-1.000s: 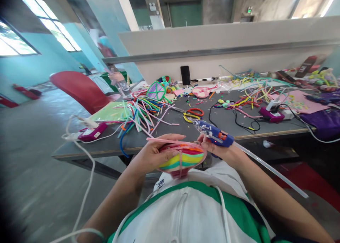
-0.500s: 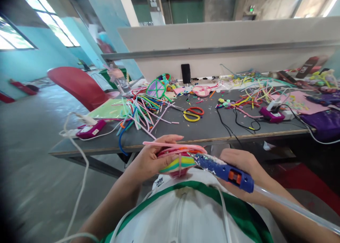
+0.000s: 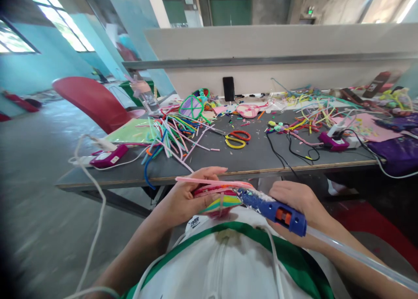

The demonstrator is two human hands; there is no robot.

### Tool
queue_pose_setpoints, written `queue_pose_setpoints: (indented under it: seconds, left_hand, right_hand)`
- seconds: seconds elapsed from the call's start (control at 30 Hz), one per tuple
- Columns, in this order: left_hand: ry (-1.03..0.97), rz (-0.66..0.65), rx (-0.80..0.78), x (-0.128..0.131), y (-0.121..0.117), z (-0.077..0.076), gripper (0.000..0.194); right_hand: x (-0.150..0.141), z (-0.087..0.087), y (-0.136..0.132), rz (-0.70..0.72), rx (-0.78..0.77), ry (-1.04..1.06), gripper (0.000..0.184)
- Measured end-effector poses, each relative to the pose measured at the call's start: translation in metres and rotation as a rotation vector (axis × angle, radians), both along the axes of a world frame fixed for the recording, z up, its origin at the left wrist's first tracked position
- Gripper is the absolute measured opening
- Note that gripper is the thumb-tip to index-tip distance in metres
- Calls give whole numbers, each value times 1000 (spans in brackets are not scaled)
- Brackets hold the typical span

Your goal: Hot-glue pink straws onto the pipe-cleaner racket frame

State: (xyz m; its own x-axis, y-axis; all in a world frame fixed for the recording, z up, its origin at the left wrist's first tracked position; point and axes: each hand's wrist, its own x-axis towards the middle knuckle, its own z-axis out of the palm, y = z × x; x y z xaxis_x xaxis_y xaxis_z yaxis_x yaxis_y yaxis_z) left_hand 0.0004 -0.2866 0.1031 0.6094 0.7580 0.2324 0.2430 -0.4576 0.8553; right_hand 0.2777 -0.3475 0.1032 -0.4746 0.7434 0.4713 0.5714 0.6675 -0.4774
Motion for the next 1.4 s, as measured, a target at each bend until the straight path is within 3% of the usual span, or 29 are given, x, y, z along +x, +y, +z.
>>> queue_pose_setpoints:
  seconds: [0.37,0.53,0.93,1.2,1.4]
  left_hand:
    - [0,-27,40,1,-1,4,32]
    - [0,-14,5,0,0,-1,46]
    - [-13,-17,-29,2,-3,0,54]
    - [-7,-16,49,4,-5,1,60]
    - [-29,-40,1,5,-6,1,64]
  right_hand:
    - [1,0,2,10,-15,-28,26]
    - [-2,-1,1,5,-5,14,24]
    - [-14,5,1,44,-5,-13,20]
    - [-24,13,2,34,-22,-53,8]
    - [-22,18,6,63,-84,-100,17]
